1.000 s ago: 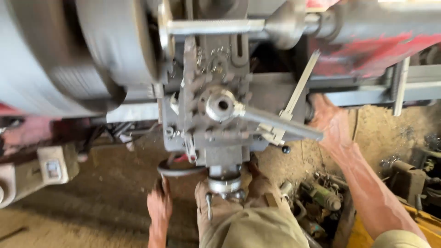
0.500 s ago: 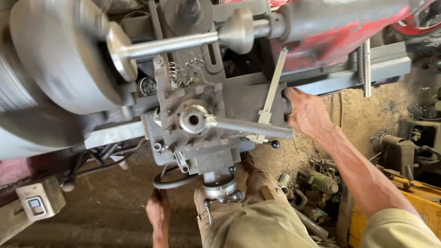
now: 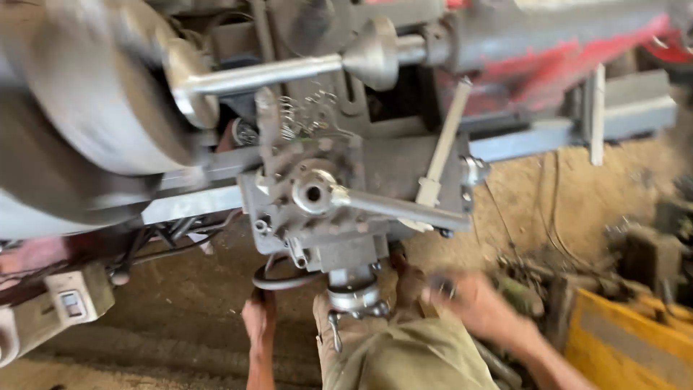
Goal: Operating a manual lathe machine by adjusting handwheels and levers to machine a metal part.
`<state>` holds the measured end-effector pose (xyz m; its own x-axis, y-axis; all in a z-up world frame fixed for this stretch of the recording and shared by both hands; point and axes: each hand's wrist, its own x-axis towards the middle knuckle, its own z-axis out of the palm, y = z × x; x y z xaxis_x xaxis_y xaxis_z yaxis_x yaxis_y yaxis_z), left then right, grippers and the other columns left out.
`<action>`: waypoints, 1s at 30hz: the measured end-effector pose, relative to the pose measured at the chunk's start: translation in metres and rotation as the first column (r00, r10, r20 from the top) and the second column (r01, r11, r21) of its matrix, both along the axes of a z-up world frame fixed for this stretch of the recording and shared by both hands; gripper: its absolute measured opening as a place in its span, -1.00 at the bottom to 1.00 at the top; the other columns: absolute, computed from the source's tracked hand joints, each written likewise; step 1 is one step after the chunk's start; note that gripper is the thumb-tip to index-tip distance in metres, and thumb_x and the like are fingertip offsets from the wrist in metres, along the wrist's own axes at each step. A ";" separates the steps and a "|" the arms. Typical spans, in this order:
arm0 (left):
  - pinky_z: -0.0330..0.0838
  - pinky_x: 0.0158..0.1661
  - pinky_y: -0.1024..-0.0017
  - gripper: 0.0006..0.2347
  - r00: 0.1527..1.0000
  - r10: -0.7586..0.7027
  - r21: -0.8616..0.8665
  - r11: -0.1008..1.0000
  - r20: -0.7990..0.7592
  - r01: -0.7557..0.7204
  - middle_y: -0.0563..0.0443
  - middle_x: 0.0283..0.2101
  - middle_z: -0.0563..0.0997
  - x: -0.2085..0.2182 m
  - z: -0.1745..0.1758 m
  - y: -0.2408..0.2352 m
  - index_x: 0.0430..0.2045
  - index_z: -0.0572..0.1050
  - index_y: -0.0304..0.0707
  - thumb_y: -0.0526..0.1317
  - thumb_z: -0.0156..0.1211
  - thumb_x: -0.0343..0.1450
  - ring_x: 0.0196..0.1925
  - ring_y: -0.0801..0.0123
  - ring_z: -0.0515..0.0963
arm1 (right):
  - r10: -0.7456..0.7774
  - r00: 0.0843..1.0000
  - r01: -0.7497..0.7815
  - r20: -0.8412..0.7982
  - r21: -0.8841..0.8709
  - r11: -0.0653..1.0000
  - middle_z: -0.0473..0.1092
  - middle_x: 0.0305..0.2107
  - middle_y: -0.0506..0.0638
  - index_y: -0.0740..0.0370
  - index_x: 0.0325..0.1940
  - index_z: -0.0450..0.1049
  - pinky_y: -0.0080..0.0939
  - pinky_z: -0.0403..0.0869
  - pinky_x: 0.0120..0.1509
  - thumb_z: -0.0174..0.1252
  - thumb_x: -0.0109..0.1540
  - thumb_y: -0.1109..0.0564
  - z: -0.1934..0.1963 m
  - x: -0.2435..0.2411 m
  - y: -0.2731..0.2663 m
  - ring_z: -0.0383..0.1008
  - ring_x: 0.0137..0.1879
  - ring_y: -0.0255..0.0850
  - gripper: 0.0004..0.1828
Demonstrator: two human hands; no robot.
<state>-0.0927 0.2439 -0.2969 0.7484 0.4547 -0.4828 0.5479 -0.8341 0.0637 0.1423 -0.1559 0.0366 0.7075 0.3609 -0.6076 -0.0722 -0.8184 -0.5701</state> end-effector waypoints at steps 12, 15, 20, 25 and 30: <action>0.48 0.06 0.01 -0.57 0.409 0.858 -0.951 -0.285 -0.309 -0.121 -0.18 -0.01 0.60 0.061 0.023 -0.079 -0.05 0.49 -0.20 -0.41 0.38 0.18 -0.03 0.06 0.54 | 0.261 0.794 -0.145 -0.550 0.246 0.958 0.47 0.21 0.00 0.07 0.34 0.40 -0.18 0.35 0.36 -0.08 0.30 -0.39 -0.027 -0.067 0.053 0.48 0.33 -0.18 -0.30; 0.39 -0.12 0.00 -0.70 0.804 0.565 -0.287 0.751 -0.187 -0.595 -0.27 -0.10 0.67 0.007 0.051 -0.027 -0.22 0.63 -0.18 -0.05 0.08 0.33 -0.03 -0.32 0.55 | 0.283 0.778 -0.120 -0.560 0.310 0.943 0.45 0.22 0.03 0.08 0.36 0.34 -0.10 0.37 0.32 -0.17 0.31 -0.40 -0.030 -0.073 0.050 0.48 0.29 -0.11 -0.28; 0.62 -0.09 0.43 -0.74 0.786 0.575 -0.954 0.292 0.228 0.063 -0.11 -0.23 0.76 0.000 0.034 -0.114 -0.31 0.68 -0.36 -0.45 0.14 0.19 -0.18 0.33 0.73 | 0.232 0.811 -0.120 -0.537 0.236 0.964 0.48 0.16 0.03 0.05 0.33 0.38 -0.06 0.42 0.30 -0.10 0.31 -0.38 -0.059 -0.078 0.041 0.50 0.26 -0.05 -0.33; 0.46 -0.34 0.37 -0.82 0.624 0.242 -0.411 0.901 0.743 0.140 -0.14 -0.41 0.59 0.114 0.075 -0.149 -0.38 0.50 -0.43 -0.37 0.22 0.19 -0.39 0.29 0.52 | 0.186 0.760 -0.001 -0.622 0.286 0.958 0.48 0.21 -0.07 -0.02 0.30 0.43 -0.12 0.38 0.36 -0.06 0.28 -0.37 -0.047 -0.076 0.045 0.48 0.30 -0.16 -0.36; 0.43 -0.07 -0.09 -0.59 0.788 0.538 -0.186 0.777 -0.299 -0.601 -0.36 -0.08 0.64 0.070 0.118 -0.059 -0.13 0.59 -0.16 0.07 -0.05 0.34 0.00 -0.40 0.54 | 0.170 0.690 0.039 -0.704 0.270 0.962 0.29 0.41 -0.19 -0.13 0.42 0.36 -0.19 0.21 0.53 -0.01 0.21 -0.43 -0.062 -0.085 0.039 0.26 0.52 -0.28 -0.24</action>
